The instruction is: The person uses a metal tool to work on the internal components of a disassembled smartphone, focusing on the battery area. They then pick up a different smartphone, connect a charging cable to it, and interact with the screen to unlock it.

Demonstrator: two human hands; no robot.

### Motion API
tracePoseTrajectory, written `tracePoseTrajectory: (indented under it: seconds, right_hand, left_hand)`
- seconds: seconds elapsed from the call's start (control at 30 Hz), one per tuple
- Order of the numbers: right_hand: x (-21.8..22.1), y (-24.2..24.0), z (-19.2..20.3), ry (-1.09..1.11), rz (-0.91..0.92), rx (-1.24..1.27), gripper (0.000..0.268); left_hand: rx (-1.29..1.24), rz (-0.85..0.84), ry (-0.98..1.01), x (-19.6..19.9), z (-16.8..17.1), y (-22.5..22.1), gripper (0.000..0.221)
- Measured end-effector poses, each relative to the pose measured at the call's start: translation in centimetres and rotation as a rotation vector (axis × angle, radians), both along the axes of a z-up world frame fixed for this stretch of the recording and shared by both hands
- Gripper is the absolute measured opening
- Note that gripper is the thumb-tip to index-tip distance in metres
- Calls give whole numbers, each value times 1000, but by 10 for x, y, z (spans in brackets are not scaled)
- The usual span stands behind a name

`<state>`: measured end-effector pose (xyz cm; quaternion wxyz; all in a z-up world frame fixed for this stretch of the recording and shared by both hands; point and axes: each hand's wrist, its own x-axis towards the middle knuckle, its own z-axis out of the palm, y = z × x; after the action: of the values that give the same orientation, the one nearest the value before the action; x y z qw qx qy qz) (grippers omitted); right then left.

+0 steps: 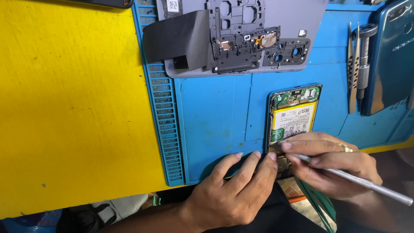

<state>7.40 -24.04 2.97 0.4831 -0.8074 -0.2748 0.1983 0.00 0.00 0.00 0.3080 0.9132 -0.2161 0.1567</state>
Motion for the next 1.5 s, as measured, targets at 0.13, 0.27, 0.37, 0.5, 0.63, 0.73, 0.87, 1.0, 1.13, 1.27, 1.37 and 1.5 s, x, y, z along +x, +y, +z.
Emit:
tracePoseTrajectory:
  seconds: [0.13,0.27,0.37,0.5,0.63,0.73,0.87,1.0,1.13,1.27,1.37,1.5]
  right_hand:
    - [3,3,0,-59,15,26,38]
    - [2,1,-1,9,5,6,39]
    - [1,-1,-1,-9,-2,19,40]
    - [-3,-3,-7,-71,-11,2,41]
    - [0,8,6,-75,59,28,37]
    - [-1,22,19,-99,96,-84,36]
    - [-1,29,21,-188,92,-102,36]
    - [2,43,25,-261,87,-141,32]
    - [2,35,25,-236,120,-230,29]
    - [2,43,28,-233,72,-161,30]
    - [0,37,23,-225,65,-187,29]
    - [0,43,28,-227,70,-157,30]
  left_hand:
    - [-6,8,-9,1,0,0,25]
    - [-2,1,-1,0,0,0,27]
    - [-6,6,-4,1,-1,-1,24]
    - [0,6,-1,-1,-1,-1,26]
    - [-9,15,-15,-2,-2,-2,27]
    - [-25,-8,7,-3,-2,-2,26]
    - [-23,-10,15,-4,-2,-1,28]
    - [-18,-13,7,-3,-2,-1,30]
    - [-18,-4,3,-4,-3,-2,31]
    - [-12,5,-8,-3,-2,-1,31]
    - [-24,-10,7,-4,-1,-1,30]
    - [-22,-1,3,-5,-2,-2,27]
